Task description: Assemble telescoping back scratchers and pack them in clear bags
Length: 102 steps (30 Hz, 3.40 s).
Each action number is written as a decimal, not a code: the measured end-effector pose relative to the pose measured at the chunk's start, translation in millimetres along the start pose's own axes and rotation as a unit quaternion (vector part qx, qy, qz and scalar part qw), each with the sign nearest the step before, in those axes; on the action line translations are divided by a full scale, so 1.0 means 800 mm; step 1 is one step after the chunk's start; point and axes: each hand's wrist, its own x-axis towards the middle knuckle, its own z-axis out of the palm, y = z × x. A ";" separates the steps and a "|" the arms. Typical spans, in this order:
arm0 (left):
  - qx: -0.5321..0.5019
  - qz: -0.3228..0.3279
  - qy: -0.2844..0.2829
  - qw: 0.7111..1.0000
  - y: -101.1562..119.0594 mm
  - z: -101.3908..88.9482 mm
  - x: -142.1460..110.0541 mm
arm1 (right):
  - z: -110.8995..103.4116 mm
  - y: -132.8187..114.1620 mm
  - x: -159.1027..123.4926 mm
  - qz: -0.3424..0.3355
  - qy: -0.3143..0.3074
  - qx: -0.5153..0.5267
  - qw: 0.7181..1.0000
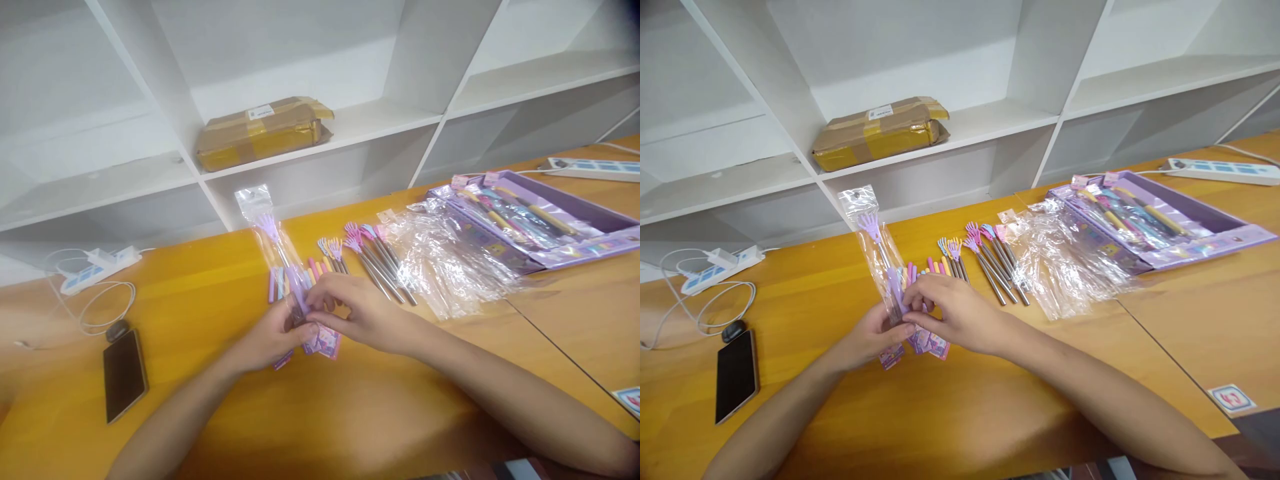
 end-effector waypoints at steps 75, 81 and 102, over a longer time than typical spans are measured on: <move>0.082 0.070 -0.024 0.994 0.007 -0.011 0.004 | 0.039 0.040 -0.007 0.154 -0.116 0.470 0.862; 0.090 0.067 -0.036 0.993 0.008 -0.013 0.004 | 0.042 0.043 -0.008 0.162 -0.118 0.499 0.843; 0.083 0.057 -0.058 0.993 0.013 -0.013 0.002 | 0.032 0.045 -0.007 0.135 -0.153 0.546 0.812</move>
